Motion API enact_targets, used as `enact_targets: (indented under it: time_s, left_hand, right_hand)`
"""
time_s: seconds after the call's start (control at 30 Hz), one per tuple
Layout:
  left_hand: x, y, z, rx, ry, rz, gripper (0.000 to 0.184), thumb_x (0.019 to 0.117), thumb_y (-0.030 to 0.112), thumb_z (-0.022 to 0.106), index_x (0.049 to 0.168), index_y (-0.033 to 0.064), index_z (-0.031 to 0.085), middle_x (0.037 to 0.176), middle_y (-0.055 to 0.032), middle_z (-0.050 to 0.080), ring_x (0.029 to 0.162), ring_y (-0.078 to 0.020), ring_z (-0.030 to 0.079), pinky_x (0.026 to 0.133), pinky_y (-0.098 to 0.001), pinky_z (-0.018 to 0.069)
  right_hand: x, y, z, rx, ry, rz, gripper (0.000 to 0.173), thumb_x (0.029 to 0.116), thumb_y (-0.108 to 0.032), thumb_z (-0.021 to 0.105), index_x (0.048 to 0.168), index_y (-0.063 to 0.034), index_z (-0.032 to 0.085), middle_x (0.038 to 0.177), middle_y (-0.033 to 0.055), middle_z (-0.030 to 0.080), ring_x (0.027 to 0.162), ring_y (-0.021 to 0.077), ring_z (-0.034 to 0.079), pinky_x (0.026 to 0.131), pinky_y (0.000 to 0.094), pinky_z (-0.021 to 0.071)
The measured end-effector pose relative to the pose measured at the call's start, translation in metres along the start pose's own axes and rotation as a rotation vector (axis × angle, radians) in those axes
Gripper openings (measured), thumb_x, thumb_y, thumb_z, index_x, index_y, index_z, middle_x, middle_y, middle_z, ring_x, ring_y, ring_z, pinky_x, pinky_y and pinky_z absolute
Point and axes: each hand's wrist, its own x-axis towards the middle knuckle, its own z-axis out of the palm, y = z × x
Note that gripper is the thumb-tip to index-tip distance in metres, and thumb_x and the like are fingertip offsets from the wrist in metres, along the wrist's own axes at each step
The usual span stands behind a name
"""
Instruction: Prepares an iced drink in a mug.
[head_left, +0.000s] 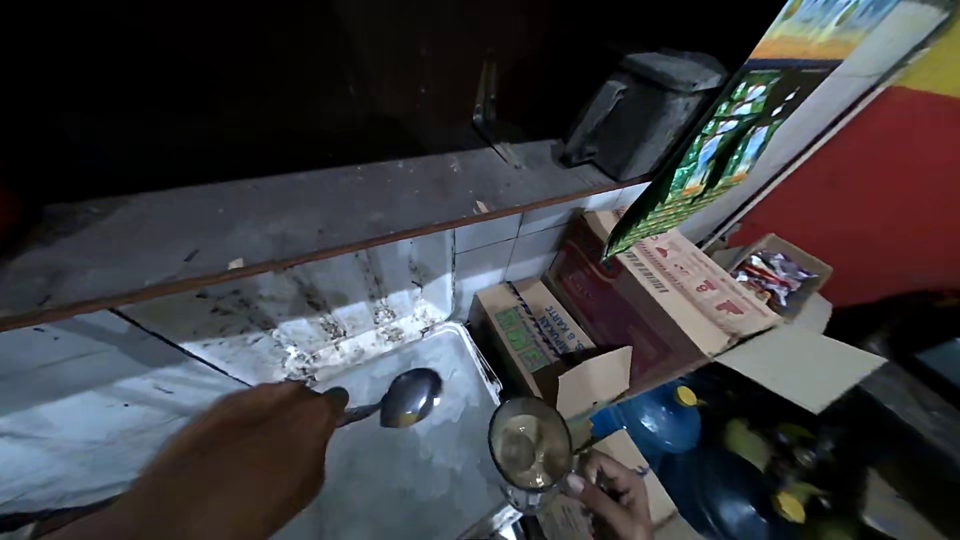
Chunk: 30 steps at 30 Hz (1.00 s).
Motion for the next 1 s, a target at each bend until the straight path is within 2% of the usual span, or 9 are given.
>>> enact_targets:
  time_s: [0.13, 0.23, 0.3, 0.37, 0.47, 0.6, 0.77, 0.87, 1.0]
  left_hand:
    - [0.085, -0.001, 0.142, -0.181, -0.437, -0.163, 0.034, 0.1036, 0.015, 0.055, 0.128, -0.0080, 0.062, 0.134, -0.0310, 0.060, 0.128, -0.0481, 0.056, 0.105, -0.0632, 0.0447]
    - [0.122, 0.020, 0.245, -0.231, -0.439, -0.190, 0.035, 0.1065, 0.015, 0.047, 0.130, -0.0063, 0.062, 0.137, -0.0270, 0.061, 0.130, -0.0432, 0.058, 0.105, -0.0575, 0.0474]
    - [0.139, 0.040, 0.280, -0.286, -0.390, -0.165, 0.039, 0.1099, 0.016, 0.039, 0.135, -0.0052, 0.060, 0.140, -0.0252, 0.060, 0.133, -0.0403, 0.056, 0.109, -0.0529, 0.0452]
    - [0.160, 0.054, 0.304, -0.360, -0.371, -0.131, 0.038, 0.1089, 0.018, 0.043, 0.135, -0.0035, 0.060, 0.141, -0.0243, 0.059, 0.134, -0.0391, 0.055, 0.112, -0.0522, 0.0435]
    - [0.185, 0.050, 0.318, -0.364, -0.431, -0.038, 0.036, 0.1027, 0.018, 0.055, 0.132, -0.0005, 0.064, 0.140, -0.0235, 0.060, 0.133, -0.0399, 0.056, 0.109, -0.0569, 0.0449]
    - [0.195, 0.031, 0.309, -0.274, -0.511, 0.060, 0.031, 0.0983, 0.017, 0.059, 0.126, 0.0038, 0.066, 0.133, -0.0217, 0.064, 0.127, -0.0398, 0.060, 0.102, -0.0605, 0.0492]
    - [0.197, 0.029, 0.305, -0.274, -0.530, 0.057, 0.033, 0.0986, 0.017, 0.059, 0.127, 0.0025, 0.066, 0.135, -0.0223, 0.062, 0.129, -0.0407, 0.058, 0.104, -0.0609, 0.0478]
    - [0.188, 0.027, 0.297, -0.253, -0.537, 0.146, 0.029, 0.0995, 0.015, 0.057, 0.125, 0.0053, 0.066, 0.129, -0.0222, 0.065, 0.124, -0.0408, 0.061, 0.100, -0.0614, 0.0497]
    - [0.177, 0.055, 0.297, -0.286, -0.496, 0.178, 0.033, 0.1002, 0.016, 0.057, 0.128, 0.0009, 0.064, 0.133, -0.0240, 0.063, 0.129, -0.0409, 0.058, 0.105, -0.0597, 0.0467]
  right_hand:
    - [0.000, -0.016, -0.011, 0.050, -0.005, -0.028, 0.010, 0.0855, -0.020, 0.075, 0.078, -0.0266, 0.073, 0.069, -0.0160, 0.064, 0.060, -0.0070, 0.057, 0.056, 0.0128, 0.0477]
    - [-0.003, -0.031, -0.016, 0.014, 0.000, -0.046, 0.009, 0.0875, -0.023, 0.074, 0.081, -0.0286, 0.074, 0.071, -0.0184, 0.064, 0.064, -0.0088, 0.057, 0.059, 0.0115, 0.0470]
    - [-0.007, -0.039, -0.020, -0.010, -0.005, -0.059, 0.008, 0.0892, -0.023, 0.073, 0.084, -0.0285, 0.075, 0.073, -0.0194, 0.066, 0.066, -0.0097, 0.058, 0.061, 0.0107, 0.0475]
    - [-0.012, -0.047, -0.023, -0.043, -0.013, -0.062, 0.008, 0.0905, -0.023, 0.073, 0.086, -0.0287, 0.075, 0.074, -0.0200, 0.065, 0.067, -0.0102, 0.058, 0.062, 0.0102, 0.0471]
    - [-0.019, -0.057, -0.027, -0.104, -0.003, -0.060, 0.008, 0.0907, -0.024, 0.072, 0.088, -0.0302, 0.076, 0.077, -0.0218, 0.067, 0.071, -0.0114, 0.059, 0.066, 0.0097, 0.0482]
    - [-0.027, -0.061, -0.033, -0.111, 0.025, -0.056, 0.008, 0.0913, -0.023, 0.072, 0.088, -0.0294, 0.076, 0.081, -0.0209, 0.069, 0.074, -0.0098, 0.061, 0.069, 0.0120, 0.0503]
    - [-0.023, -0.062, -0.030, -0.128, 0.015, -0.070, 0.009, 0.0913, -0.023, 0.071, 0.086, -0.0287, 0.075, 0.080, -0.0218, 0.068, 0.075, -0.0112, 0.060, 0.070, 0.0108, 0.0491]
    - [-0.026, -0.064, -0.030, -0.113, 0.014, -0.064, 0.007, 0.0919, -0.023, 0.071, 0.088, -0.0281, 0.076, 0.081, -0.0209, 0.069, 0.075, -0.0109, 0.061, 0.070, 0.0109, 0.0498]
    - [-0.024, -0.065, -0.028, -0.106, -0.006, -0.063, 0.008, 0.0913, -0.022, 0.071, 0.091, -0.0280, 0.076, 0.082, -0.0209, 0.070, 0.075, -0.0110, 0.061, 0.070, 0.0106, 0.0500]
